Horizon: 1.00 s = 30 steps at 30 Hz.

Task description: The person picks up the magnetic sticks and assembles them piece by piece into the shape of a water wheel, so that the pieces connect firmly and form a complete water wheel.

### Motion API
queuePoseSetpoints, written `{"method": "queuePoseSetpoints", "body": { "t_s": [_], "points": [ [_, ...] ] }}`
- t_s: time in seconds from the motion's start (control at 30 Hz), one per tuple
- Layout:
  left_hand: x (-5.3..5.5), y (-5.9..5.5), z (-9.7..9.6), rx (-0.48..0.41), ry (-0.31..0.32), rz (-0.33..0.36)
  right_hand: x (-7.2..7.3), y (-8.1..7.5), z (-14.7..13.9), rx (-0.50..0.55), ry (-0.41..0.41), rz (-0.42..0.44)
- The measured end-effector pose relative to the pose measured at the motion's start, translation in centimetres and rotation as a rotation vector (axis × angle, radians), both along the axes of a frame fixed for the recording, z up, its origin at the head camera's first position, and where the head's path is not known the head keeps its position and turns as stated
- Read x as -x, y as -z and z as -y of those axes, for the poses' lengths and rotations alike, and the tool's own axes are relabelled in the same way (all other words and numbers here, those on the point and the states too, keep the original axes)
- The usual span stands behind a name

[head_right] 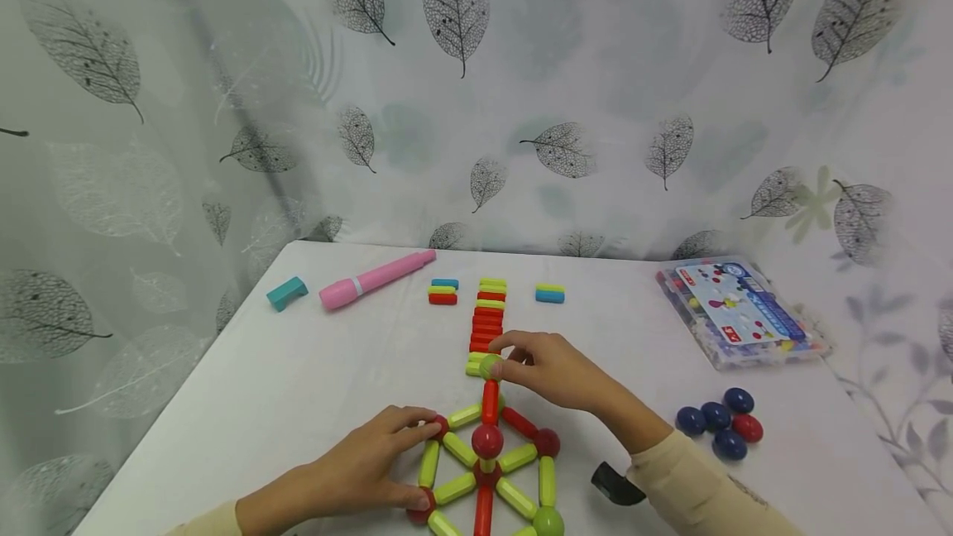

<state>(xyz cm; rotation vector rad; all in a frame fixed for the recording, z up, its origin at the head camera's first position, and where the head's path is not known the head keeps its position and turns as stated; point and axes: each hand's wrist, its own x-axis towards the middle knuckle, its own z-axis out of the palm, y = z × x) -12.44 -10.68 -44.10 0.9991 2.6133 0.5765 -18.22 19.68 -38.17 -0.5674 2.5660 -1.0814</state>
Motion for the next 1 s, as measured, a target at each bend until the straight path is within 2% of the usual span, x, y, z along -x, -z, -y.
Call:
{"method": "queuePoseSetpoints", "body": {
  "t_s": [0.17,0.43,0.5,0.63,0.7,0.77,0.87,1.0],
  "points": [
    [0.1,0.0,-0.1,0.005,0.015,-0.009,-0.8,0.0,-1.5,-0.079,0.076,-0.059],
    [0.5,-0.6,-0.2,0.046,0.056,-0.051,-3.1,3.0,-3.6,-0.27,-0.025,0.011],
    [0.8,-1.0,-0.3,0.053,0.069,-0.064,-3.5,3.5,-3.7,-0.295,-0.03,0.009],
    [2.2,-2.3,-0.8,0.09,0.051,-0.025,-4.0,3.9,-3.6,-0.308,-0.041,-0.012],
    [3.6,-3.0,-1.1,0.092,0.025,0.006,-4.2,4.1,-3.6,-0.305,-0.048,-0.019],
    [5.5,-3.6,-1.3,0.086,-0.01,0.009,-4.3,4.2,-3.7,-0.301,-0.059,-0.021],
    [9.2,-4.0,-2.0,0.066,-0.068,-0.027,-4.5,4.4,-3.7,-0.296,-0.074,-0.029],
    [14.7,-3.9,-3.2,0.131,-0.13,-0.138,-4.6,4.5,-3.7,-0.289,-0.078,-0.035]
  ]
}}
